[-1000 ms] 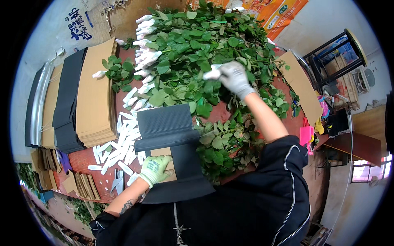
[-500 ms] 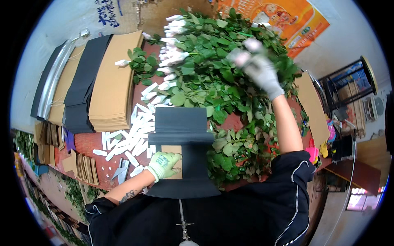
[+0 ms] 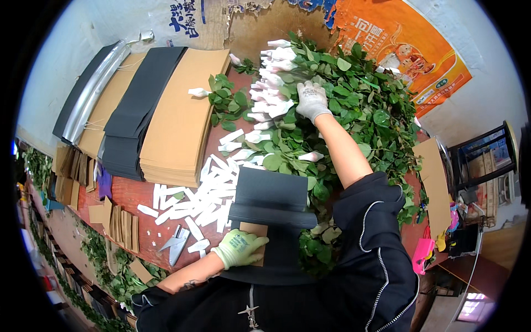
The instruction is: The person places several flowers into a small grey box on a table, arranging them by hand.
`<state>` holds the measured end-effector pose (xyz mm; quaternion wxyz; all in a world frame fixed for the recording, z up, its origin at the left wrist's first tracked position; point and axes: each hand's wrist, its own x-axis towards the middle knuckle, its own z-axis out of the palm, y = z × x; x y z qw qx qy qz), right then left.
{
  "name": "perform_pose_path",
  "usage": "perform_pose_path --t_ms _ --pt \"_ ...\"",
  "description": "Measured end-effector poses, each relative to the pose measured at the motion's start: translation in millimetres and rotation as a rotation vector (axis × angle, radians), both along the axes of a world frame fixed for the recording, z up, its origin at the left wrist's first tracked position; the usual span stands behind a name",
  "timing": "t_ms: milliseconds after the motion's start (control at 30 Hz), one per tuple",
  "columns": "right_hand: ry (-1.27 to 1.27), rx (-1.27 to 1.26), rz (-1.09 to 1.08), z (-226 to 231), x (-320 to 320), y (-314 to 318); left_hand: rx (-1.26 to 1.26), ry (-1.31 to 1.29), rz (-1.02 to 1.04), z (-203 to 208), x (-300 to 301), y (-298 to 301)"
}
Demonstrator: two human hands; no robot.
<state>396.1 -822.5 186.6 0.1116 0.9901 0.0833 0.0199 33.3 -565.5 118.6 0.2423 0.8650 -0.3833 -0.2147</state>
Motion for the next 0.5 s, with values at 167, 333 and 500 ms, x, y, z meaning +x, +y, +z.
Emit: perform_pose_path --t_ms 167,333,500 --pt "-0.101 0.122 0.058 10 1 -3 -0.242 0.196 0.023 60 9 13" --pt "-0.350 0.672 0.187 51 -2 -94 -0.490 0.503 -0.037 143 38 20" --pt "-0.449 0.951 0.139 112 -41 -118 -0.699 0.704 -0.059 175 99 -27"
